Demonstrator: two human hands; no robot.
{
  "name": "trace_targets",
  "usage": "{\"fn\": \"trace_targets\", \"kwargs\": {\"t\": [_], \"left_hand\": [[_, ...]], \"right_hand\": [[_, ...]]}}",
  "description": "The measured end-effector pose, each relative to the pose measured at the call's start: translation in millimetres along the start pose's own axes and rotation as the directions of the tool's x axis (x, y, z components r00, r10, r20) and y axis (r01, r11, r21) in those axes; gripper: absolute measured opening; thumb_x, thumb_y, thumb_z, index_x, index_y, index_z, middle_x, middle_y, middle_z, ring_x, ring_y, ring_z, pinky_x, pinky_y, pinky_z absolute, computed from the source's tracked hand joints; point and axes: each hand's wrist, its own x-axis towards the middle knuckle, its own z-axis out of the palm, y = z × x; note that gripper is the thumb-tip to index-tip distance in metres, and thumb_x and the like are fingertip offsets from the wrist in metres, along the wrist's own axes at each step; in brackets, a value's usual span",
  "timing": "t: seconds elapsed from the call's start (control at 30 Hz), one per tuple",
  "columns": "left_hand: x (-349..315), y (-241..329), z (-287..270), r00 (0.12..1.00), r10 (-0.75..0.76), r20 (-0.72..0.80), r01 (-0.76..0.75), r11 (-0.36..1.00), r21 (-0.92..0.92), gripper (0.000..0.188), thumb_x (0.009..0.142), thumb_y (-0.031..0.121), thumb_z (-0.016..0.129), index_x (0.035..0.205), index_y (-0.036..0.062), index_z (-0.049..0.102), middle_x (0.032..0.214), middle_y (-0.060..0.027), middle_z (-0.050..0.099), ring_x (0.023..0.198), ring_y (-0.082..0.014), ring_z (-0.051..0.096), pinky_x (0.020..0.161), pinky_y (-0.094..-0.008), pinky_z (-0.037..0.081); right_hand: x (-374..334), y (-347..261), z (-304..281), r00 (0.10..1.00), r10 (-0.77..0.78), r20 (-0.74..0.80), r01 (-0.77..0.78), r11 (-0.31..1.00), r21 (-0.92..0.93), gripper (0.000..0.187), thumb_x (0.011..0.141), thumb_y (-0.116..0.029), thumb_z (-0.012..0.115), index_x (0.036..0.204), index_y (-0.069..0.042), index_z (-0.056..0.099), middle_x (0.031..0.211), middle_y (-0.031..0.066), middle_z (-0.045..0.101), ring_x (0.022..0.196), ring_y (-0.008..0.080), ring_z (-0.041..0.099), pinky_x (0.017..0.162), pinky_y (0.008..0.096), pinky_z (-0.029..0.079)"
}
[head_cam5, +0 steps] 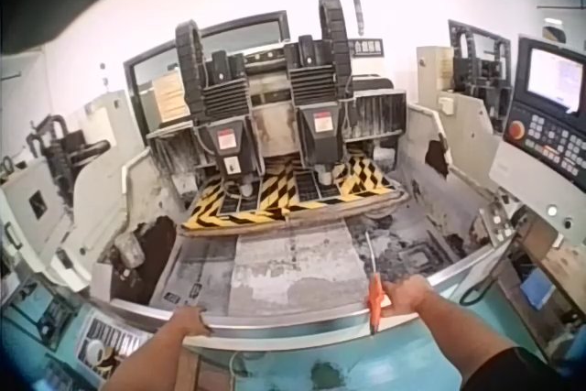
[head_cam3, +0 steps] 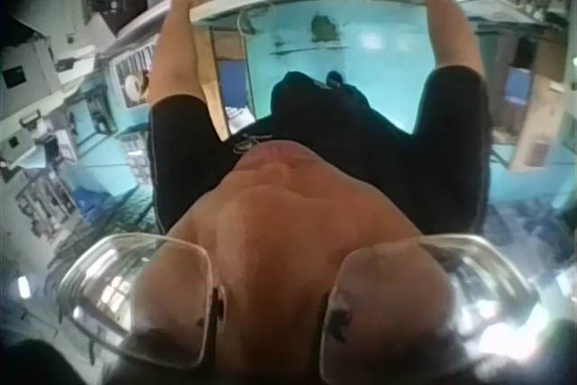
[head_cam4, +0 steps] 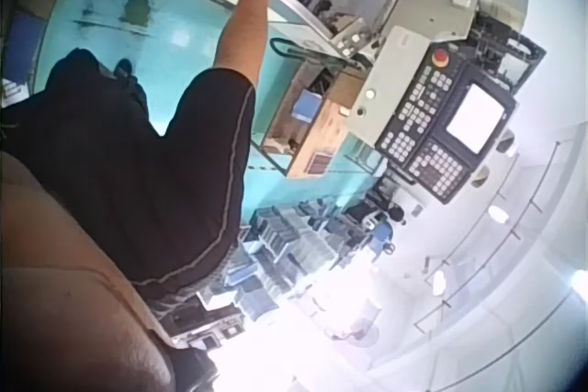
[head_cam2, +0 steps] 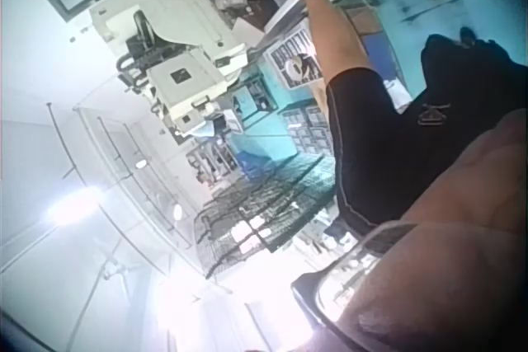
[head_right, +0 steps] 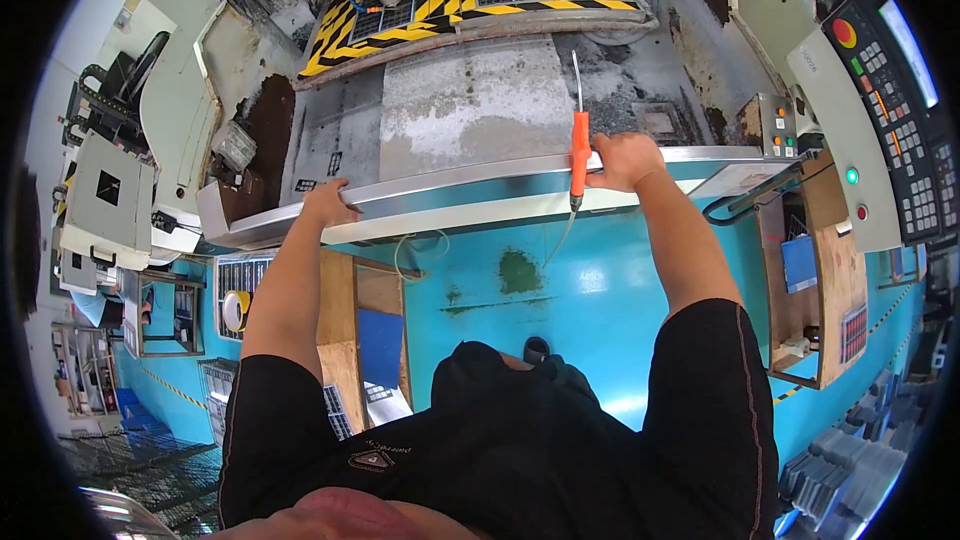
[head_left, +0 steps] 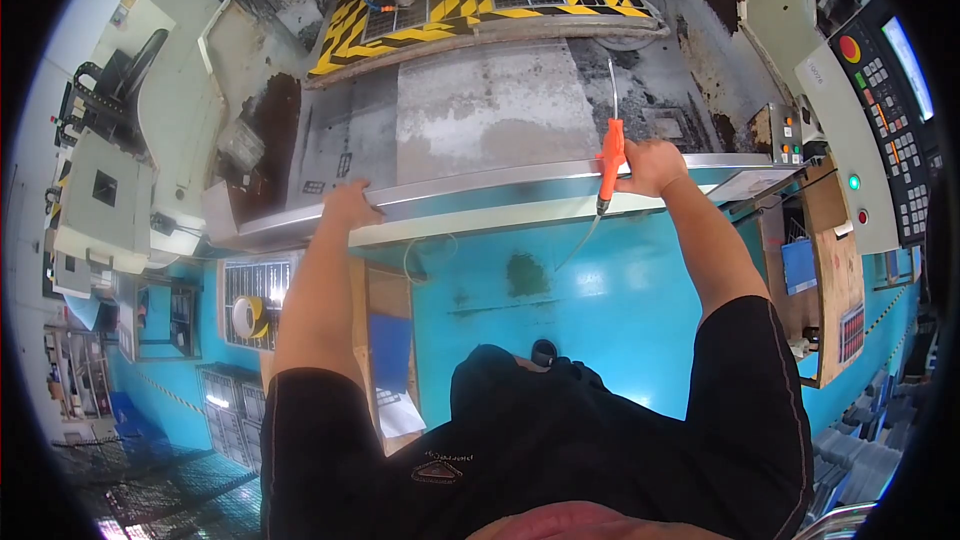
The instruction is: The person uses an air nozzle to spray a machine bed, walks to a table to pick up a stack of panels, and returns to the machine. They spray the bed again, place a panel onto the machine, and press buttons on the control panel.
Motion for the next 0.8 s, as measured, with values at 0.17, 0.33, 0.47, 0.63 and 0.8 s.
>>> {"fn": "trace_targets", "kwargs": {"t": [0.17,0.33,0.47,0.63,0.8], "left_hand": [[-3.0,1.5,-2.4,1.000,0.026,-0.008,-0.026,0.999,-0.024,0.092,0.061,0.047,0.082,0.142,0.0177,0.052,0.131,-0.0186,0.061,0.125,-0.0332,0.055,0.106,-0.0463,0.041],[-3.0,2.0,-0.8,1.000,0.022,-0.015,-0.022,0.999,-0.025,0.090,0.061,0.045,0.082,0.142,0.0179,0.053,0.131,-0.0190,0.061,0.126,-0.0330,0.054,0.107,-0.0456,0.040],[-2.2,0.9,1.4,0.999,0.022,-0.030,-0.023,0.999,-0.045,0.089,0.060,0.044,0.082,0.141,0.0177,0.054,0.130,-0.0198,0.061,0.126,-0.0337,0.054,0.107,-0.0453,0.039],[-2.4,-1.0,1.7,0.999,0.037,-0.027,-0.039,0.997,-0.059,0.089,0.060,0.043,0.081,0.141,0.0174,0.053,0.130,-0.0204,0.061,0.125,-0.0345,0.055,0.107,-0.0453,0.039],[-3.0,-0.4,1.7,1.000,0.005,-0.014,-0.006,1.000,-0.024,0.092,0.060,0.044,0.082,0.143,0.0178,0.051,0.131,-0.0199,0.060,0.126,-0.0341,0.054,0.107,-0.0454,0.039]], "right_hand": [[-0.5,0.0,0.8,1.000,0.016,-0.019,-0.016,1.000,-0.017,0.057,0.075,-0.061,0.063,0.099,-0.009,0.063,0.090,0.0144,0.072,0.087,0.0342,0.070,0.077,0.0459,0.056],[-0.2,1.0,3.4,0.999,-0.008,-0.051,0.007,1.000,-0.023,0.058,0.076,-0.061,0.063,0.099,-0.008,0.063,0.090,0.0146,0.072,0.087,0.0344,0.070,0.078,0.0458,0.056],[-0.2,0.7,3.5,0.999,0.001,-0.037,-0.002,1.000,-0.028,0.060,0.076,-0.063,0.062,0.099,-0.008,0.062,0.091,0.0155,0.072,0.087,0.0346,0.070,0.078,0.0456,0.056],[-0.4,0.2,2.4,1.000,0.006,-0.021,-0.007,1.000,-0.030,0.061,0.077,-0.065,0.061,0.099,-0.008,0.062,0.091,0.0162,0.072,0.087,0.0347,0.070,0.079,0.0455,0.056],[-0.2,-0.2,1.8,1.000,-0.007,-0.012,0.007,1.000,-0.007,0.061,0.076,-0.064,0.062,0.099,-0.008,0.062,0.092,0.0159,0.072,0.089,0.0346,0.069,0.079,0.0454,0.056]]}}
